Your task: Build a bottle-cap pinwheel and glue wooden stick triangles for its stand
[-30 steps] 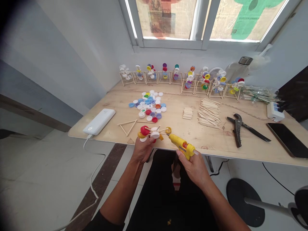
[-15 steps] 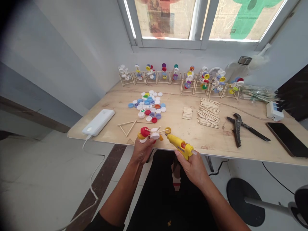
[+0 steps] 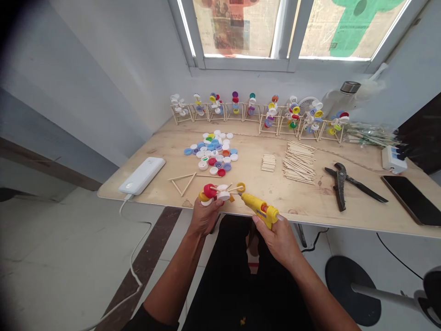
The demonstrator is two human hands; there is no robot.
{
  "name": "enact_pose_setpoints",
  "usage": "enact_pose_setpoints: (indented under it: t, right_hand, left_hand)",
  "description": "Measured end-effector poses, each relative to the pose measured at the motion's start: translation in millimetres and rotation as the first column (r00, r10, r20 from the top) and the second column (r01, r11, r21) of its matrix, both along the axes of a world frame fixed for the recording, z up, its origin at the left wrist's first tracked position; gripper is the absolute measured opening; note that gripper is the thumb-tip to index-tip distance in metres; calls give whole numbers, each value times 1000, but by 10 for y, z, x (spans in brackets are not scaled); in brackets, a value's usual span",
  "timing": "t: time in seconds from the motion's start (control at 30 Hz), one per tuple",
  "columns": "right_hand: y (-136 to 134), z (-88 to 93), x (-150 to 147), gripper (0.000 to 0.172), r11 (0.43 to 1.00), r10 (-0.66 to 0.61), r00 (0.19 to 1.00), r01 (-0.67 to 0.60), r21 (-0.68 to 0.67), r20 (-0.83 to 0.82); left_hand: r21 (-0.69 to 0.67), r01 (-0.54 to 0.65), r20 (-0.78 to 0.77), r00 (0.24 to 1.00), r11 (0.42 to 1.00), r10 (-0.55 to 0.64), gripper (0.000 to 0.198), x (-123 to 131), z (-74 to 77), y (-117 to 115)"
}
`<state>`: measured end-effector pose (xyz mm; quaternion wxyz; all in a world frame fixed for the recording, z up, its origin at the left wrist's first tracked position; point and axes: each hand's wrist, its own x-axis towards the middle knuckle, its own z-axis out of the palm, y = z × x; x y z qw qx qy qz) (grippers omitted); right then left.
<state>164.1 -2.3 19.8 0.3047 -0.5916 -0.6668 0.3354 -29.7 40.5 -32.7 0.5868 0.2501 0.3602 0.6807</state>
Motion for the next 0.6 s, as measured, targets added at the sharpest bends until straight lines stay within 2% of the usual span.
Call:
enact_pose_setpoints:
  t: [0.17,0.6]
  right_hand:
    - [-14,6,10,39,999,-30,999,31,-28,29]
    - [-10,-16,9,38,1000,9,998,-10,-20,-62]
  left_hand:
    - [-5,6,5,1000,1000,-6,41,-3,-6,3]
    - [-4,-11,-14,1000,1000,11,43,9,-15,4]
